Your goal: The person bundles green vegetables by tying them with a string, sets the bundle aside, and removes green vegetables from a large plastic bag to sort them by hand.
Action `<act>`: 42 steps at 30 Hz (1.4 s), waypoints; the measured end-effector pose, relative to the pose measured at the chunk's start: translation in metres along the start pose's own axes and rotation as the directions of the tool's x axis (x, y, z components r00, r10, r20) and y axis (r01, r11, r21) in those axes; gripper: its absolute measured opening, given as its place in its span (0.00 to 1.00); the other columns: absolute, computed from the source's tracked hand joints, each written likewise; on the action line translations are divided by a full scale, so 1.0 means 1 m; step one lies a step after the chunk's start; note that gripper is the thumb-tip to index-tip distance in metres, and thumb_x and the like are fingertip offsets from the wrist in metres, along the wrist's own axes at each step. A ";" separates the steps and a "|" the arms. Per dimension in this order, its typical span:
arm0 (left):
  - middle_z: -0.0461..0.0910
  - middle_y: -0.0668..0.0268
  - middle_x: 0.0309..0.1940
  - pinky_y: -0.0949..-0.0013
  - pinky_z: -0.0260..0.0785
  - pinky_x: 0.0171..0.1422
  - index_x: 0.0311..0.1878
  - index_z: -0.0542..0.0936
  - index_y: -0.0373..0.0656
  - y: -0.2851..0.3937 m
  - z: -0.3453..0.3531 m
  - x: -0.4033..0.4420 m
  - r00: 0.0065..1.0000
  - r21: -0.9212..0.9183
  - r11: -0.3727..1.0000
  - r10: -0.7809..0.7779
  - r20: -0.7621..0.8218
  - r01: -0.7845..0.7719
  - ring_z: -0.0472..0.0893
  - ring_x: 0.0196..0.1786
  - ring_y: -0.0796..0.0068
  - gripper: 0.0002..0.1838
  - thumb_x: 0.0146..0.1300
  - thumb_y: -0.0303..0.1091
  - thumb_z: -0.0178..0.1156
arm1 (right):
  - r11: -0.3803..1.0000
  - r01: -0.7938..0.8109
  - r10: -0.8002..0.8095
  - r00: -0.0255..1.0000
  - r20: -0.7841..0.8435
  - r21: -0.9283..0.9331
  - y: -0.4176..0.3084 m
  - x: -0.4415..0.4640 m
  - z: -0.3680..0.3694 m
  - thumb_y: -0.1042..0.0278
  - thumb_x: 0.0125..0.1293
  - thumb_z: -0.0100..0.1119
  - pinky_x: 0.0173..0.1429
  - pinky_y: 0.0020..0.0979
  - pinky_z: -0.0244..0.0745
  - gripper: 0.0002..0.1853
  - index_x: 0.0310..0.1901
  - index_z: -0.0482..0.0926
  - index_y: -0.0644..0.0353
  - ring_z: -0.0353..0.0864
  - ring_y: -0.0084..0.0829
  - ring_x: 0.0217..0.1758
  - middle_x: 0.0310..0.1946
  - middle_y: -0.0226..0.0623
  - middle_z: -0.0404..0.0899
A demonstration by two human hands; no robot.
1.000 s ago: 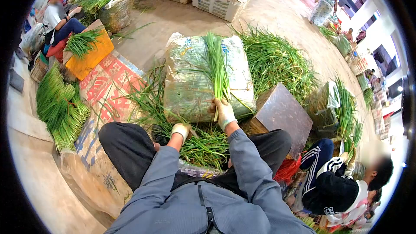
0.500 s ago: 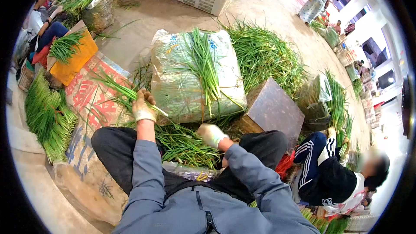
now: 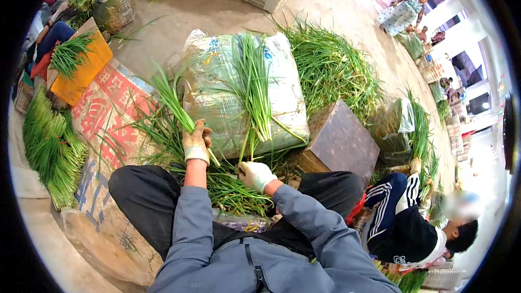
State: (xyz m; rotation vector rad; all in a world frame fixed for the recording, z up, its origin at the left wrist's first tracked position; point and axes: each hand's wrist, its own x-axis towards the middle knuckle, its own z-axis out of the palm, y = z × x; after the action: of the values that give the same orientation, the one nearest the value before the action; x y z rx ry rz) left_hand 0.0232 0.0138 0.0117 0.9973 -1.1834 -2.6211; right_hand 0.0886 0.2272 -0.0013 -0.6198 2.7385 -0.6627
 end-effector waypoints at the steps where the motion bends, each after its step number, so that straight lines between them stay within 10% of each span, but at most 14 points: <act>1: 0.80 0.65 0.25 0.75 0.58 0.17 0.47 0.82 0.44 -0.004 0.003 -0.001 0.999 0.170 0.985 0.001 -0.032 0.004 0.68 0.15 0.81 0.10 0.69 0.39 0.64 | 0.997 -0.067 0.066 0.997 0.025 0.038 -0.004 -0.007 -0.001 0.62 0.62 0.59 0.43 0.48 0.79 0.08 0.35 0.82 0.56 0.84 0.52 0.35 0.30 0.48 0.83; 3: 0.84 0.62 0.26 0.71 0.63 0.17 0.44 0.83 0.42 -0.021 -0.005 -0.002 1.000 0.408 0.913 0.004 -0.024 0.006 0.71 0.13 0.78 0.11 0.67 0.40 0.65 | 0.943 -0.163 0.215 0.964 -0.158 0.292 0.001 -0.005 -0.006 0.65 0.64 0.59 0.40 0.39 0.80 0.08 0.37 0.81 0.62 0.86 0.43 0.33 0.32 0.47 0.84; 6: 0.86 0.62 0.30 0.69 0.68 0.19 0.42 0.85 0.41 -0.043 -0.008 -0.005 0.976 0.725 0.660 -0.205 -0.076 0.195 0.76 0.16 0.75 0.13 0.64 0.41 0.67 | 0.403 -0.281 0.419 0.903 0.097 0.871 0.003 -0.009 -0.020 0.67 0.69 0.55 0.36 0.28 0.79 0.10 0.42 0.77 0.67 0.85 0.24 0.37 0.36 0.36 0.84; 12: 0.85 0.62 0.29 0.65 0.71 0.29 0.44 0.85 0.35 -0.114 0.008 -0.019 0.882 0.809 0.586 -0.405 0.244 0.045 0.78 0.23 0.72 0.18 0.57 0.40 0.73 | 0.320 -0.207 0.408 0.911 0.062 0.925 -0.025 -0.061 -0.038 0.69 0.70 0.54 0.34 0.26 0.77 0.09 0.42 0.75 0.68 0.82 0.25 0.32 0.34 0.37 0.82; 15: 0.83 0.63 0.26 0.65 0.71 0.28 0.43 0.85 0.38 -0.168 -0.002 0.004 0.934 0.692 0.720 -0.276 0.226 0.045 0.78 0.23 0.71 0.15 0.55 0.34 0.74 | 0.476 -0.348 0.352 0.917 0.188 0.808 -0.044 -0.105 -0.048 0.69 0.67 0.56 0.35 0.28 0.76 0.09 0.42 0.76 0.67 0.81 0.24 0.30 0.29 0.37 0.81; 19: 0.83 0.64 0.25 0.67 0.66 0.22 0.45 0.84 0.36 -0.111 0.010 -0.028 0.932 0.621 0.769 -0.322 0.169 0.153 0.75 0.18 0.74 0.16 0.56 0.33 0.72 | 0.971 -0.120 0.019 0.901 0.433 0.208 -0.022 -0.149 -0.046 0.62 0.66 0.58 0.44 0.41 0.80 0.11 0.42 0.80 0.61 0.86 0.45 0.37 0.33 0.46 0.85; 23: 0.83 0.65 0.30 0.74 0.61 0.19 0.49 0.82 0.37 -0.061 0.017 -0.052 0.825 0.401 0.881 -0.411 0.387 0.250 0.68 0.16 0.82 0.12 0.64 0.30 0.67 | 0.862 -0.202 0.480 0.622 0.619 -0.465 0.011 -0.125 -0.066 0.43 0.61 0.63 0.52 0.42 0.80 0.28 0.54 0.83 0.58 0.85 0.49 0.47 0.44 0.49 0.86; 25: 0.84 0.65 0.32 0.75 0.61 0.19 0.51 0.81 0.37 -0.054 0.008 -0.055 0.772 0.341 0.883 -0.454 0.445 0.323 0.67 0.17 0.82 0.13 0.65 0.30 0.66 | 0.914 -0.387 0.406 0.882 0.239 -0.123 0.030 -0.097 -0.054 0.40 0.60 0.65 0.55 0.39 0.79 0.34 0.57 0.80 0.64 0.85 0.43 0.49 0.47 0.49 0.85; 26: 0.84 0.65 0.31 0.74 0.61 0.20 0.50 0.81 0.39 -0.048 0.007 -0.063 0.787 0.311 0.883 -0.458 0.413 0.350 0.68 0.17 0.82 0.12 0.65 0.30 0.66 | 0.832 -0.497 0.412 0.852 0.323 0.247 0.028 -0.077 -0.054 0.42 0.64 0.62 0.55 0.37 0.78 0.32 0.58 0.79 0.62 0.85 0.39 0.49 0.48 0.44 0.85; 28: 0.82 0.68 0.30 0.74 0.60 0.21 0.49 0.81 0.40 -0.047 -0.001 -0.074 0.791 0.355 0.877 -0.457 0.406 0.324 0.66 0.18 0.82 0.10 0.67 0.30 0.65 | 0.341 -0.539 0.322 0.837 0.443 0.770 0.010 -0.041 -0.046 0.43 0.70 0.58 0.54 0.36 0.78 0.28 0.59 0.77 0.60 0.83 0.33 0.48 0.48 0.38 0.83; 31: 0.80 0.69 0.29 0.72 0.60 0.24 0.49 0.79 0.42 -0.040 -0.007 -0.086 0.742 0.385 0.845 -0.519 0.424 0.372 0.66 0.19 0.81 0.08 0.69 0.29 0.62 | -0.268 -0.217 0.277 0.916 0.291 0.939 -0.011 -0.007 -0.021 0.53 0.72 0.60 0.48 0.33 0.76 0.21 0.56 0.77 0.62 0.81 0.29 0.43 0.42 0.34 0.83; 36: 0.79 0.70 0.26 0.70 0.62 0.25 0.46 0.81 0.43 -0.050 -0.020 -0.087 0.826 0.376 0.860 -0.468 0.314 0.345 0.68 0.20 0.80 0.09 0.67 0.35 0.65 | -0.042 -0.158 0.568 0.809 0.153 0.987 -0.025 -0.016 -0.016 0.65 0.67 0.67 0.47 0.30 0.75 0.15 0.49 0.81 0.65 0.80 0.26 0.41 0.41 0.34 0.84; 42: 0.78 0.70 0.24 0.69 0.61 0.19 0.42 0.81 0.43 -0.067 -0.009 -0.074 0.902 0.278 0.893 -0.404 0.153 0.353 0.67 0.16 0.78 0.08 0.65 0.35 0.69 | 0.158 -0.034 0.514 0.856 -0.053 0.987 -0.028 -0.054 -0.009 0.66 0.69 0.63 0.48 0.28 0.76 0.12 0.47 0.81 0.67 0.82 0.27 0.43 0.39 0.34 0.84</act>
State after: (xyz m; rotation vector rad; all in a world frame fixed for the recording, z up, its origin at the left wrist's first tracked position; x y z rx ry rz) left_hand 0.0980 0.0796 -0.0008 1.1207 -1.5282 -2.9987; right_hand 0.1430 0.2328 0.0278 0.4230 1.8333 -2.2939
